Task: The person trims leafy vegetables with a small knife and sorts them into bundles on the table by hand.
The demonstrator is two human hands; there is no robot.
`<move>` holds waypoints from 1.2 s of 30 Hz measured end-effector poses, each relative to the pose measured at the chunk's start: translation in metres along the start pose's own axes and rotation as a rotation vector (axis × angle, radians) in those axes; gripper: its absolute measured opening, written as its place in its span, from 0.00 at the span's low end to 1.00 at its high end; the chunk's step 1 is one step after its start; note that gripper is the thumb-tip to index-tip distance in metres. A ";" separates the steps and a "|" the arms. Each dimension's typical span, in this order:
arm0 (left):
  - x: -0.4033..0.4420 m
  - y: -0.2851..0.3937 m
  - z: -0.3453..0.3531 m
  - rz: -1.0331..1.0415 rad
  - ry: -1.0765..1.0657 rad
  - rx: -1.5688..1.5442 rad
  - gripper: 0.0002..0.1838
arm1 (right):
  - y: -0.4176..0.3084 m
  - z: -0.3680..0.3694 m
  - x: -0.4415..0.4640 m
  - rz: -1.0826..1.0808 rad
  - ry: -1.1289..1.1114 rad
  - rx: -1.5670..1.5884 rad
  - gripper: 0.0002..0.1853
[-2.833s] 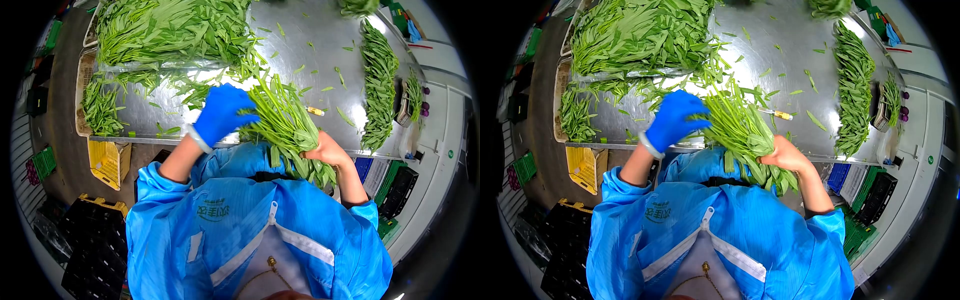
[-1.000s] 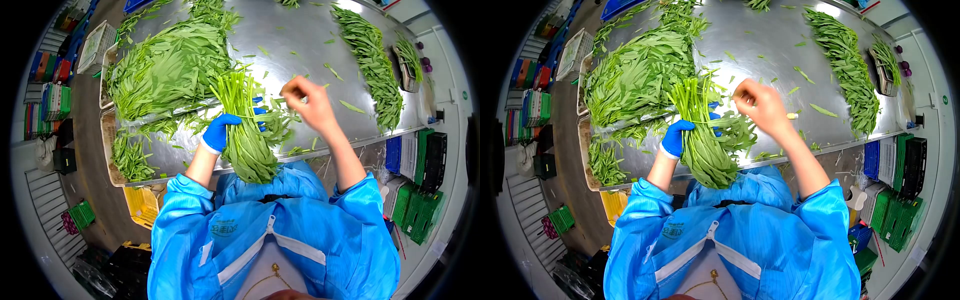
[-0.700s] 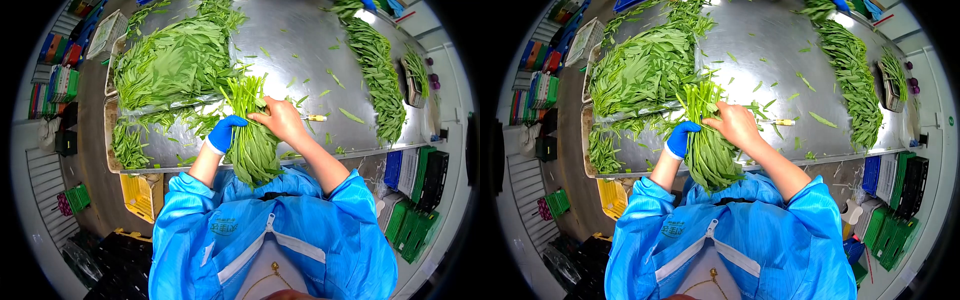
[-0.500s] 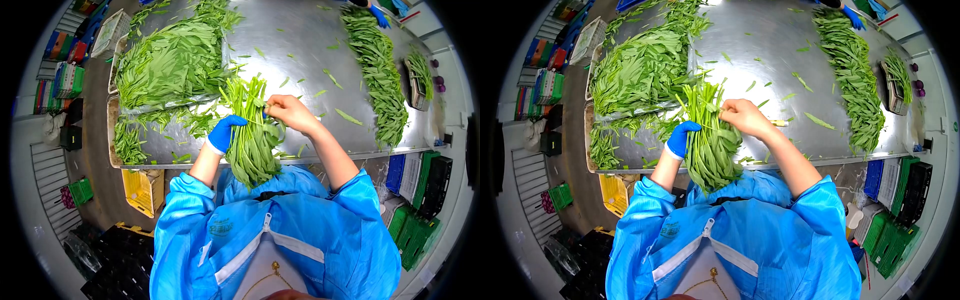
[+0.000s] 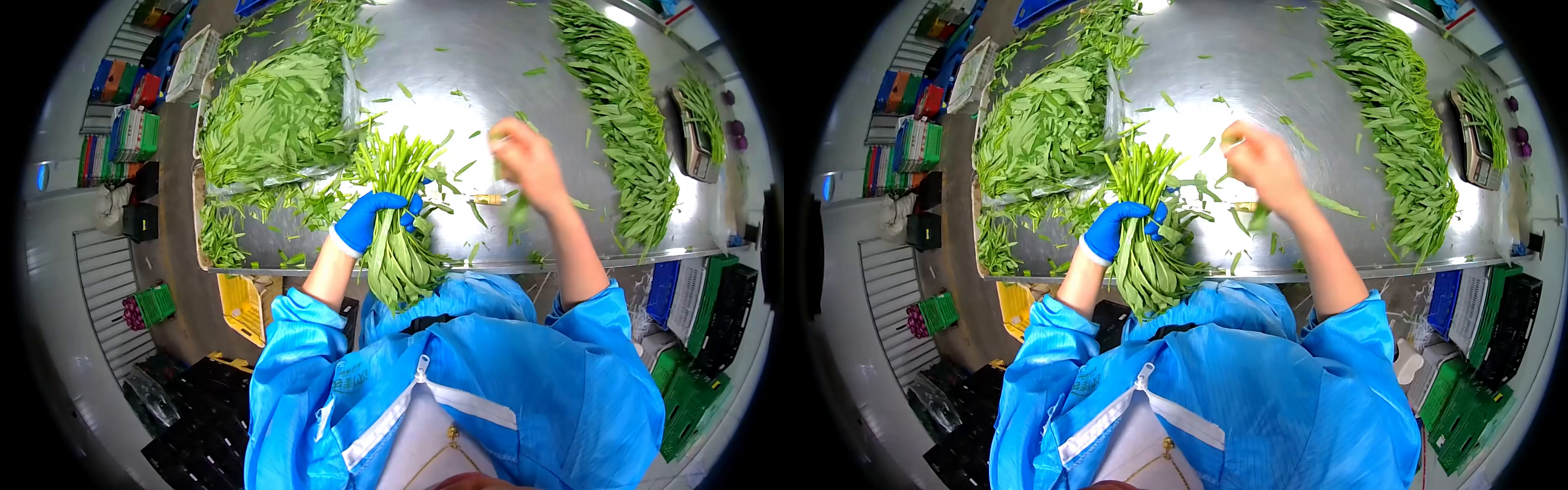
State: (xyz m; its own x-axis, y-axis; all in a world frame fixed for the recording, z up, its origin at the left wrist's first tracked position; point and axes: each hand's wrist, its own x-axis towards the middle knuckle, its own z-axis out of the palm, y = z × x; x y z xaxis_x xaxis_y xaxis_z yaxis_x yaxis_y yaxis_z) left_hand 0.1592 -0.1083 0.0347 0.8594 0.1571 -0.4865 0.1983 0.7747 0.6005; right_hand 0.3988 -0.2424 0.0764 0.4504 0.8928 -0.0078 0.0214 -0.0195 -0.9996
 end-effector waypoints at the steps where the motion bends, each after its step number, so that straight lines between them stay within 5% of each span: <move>1: 0.003 -0.002 0.004 0.005 -0.002 0.011 0.29 | 0.011 0.004 -0.002 -0.007 -0.149 -0.154 0.12; 6: 0.017 -0.009 0.017 -0.038 0.027 0.110 0.25 | 0.033 0.042 -0.009 -0.205 -0.037 -1.008 0.16; 9: 0.021 -0.010 0.013 -0.079 -0.160 -0.086 0.28 | 0.057 0.006 0.009 -0.107 0.185 -0.841 0.16; 11: 0.014 -0.010 0.018 -0.055 -0.059 -0.160 0.37 | 0.053 -0.032 0.023 0.044 0.473 -0.104 0.15; 14: 0.011 -0.003 0.022 -0.002 -0.109 -0.179 0.41 | 0.045 -0.050 0.019 0.075 0.308 -0.193 0.18; 15: 0.012 -0.005 0.029 0.016 -0.050 -0.186 0.42 | 0.061 -0.050 0.014 0.133 0.003 -0.349 0.19; 17: 0.015 -0.006 0.036 0.040 -0.028 -0.186 0.42 | 0.077 -0.028 -0.006 -0.518 -0.013 -0.898 0.18; 21: 0.020 -0.006 0.053 0.058 -0.044 -0.164 0.43 | 0.058 -0.001 -0.029 0.295 -0.315 -0.056 0.34; 29: 0.037 -0.011 0.070 0.061 -0.059 -0.072 0.42 | 0.051 -0.005 -0.051 0.215 -0.182 -0.248 0.42; 33: 0.042 -0.016 0.073 0.025 -0.087 -0.136 0.38 | 0.036 -0.006 -0.065 0.098 -0.118 -0.651 0.38; 34: 0.042 -0.018 0.068 -0.045 -0.030 -0.134 0.36 | 0.041 -0.009 -0.068 -0.055 -0.044 -0.731 0.26; 36: 0.041 -0.026 0.054 -0.172 0.150 -0.070 0.28 | 0.052 -0.017 -0.067 -0.299 0.008 -0.725 0.17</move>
State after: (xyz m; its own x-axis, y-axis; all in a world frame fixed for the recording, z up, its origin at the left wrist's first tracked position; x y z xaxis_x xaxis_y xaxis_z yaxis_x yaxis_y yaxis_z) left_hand 0.2150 -0.1554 0.0331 0.7349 0.1046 -0.6700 0.2983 0.8374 0.4580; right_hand 0.3849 -0.3114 0.0257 0.3398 0.9034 0.2615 0.7192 -0.0704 -0.6912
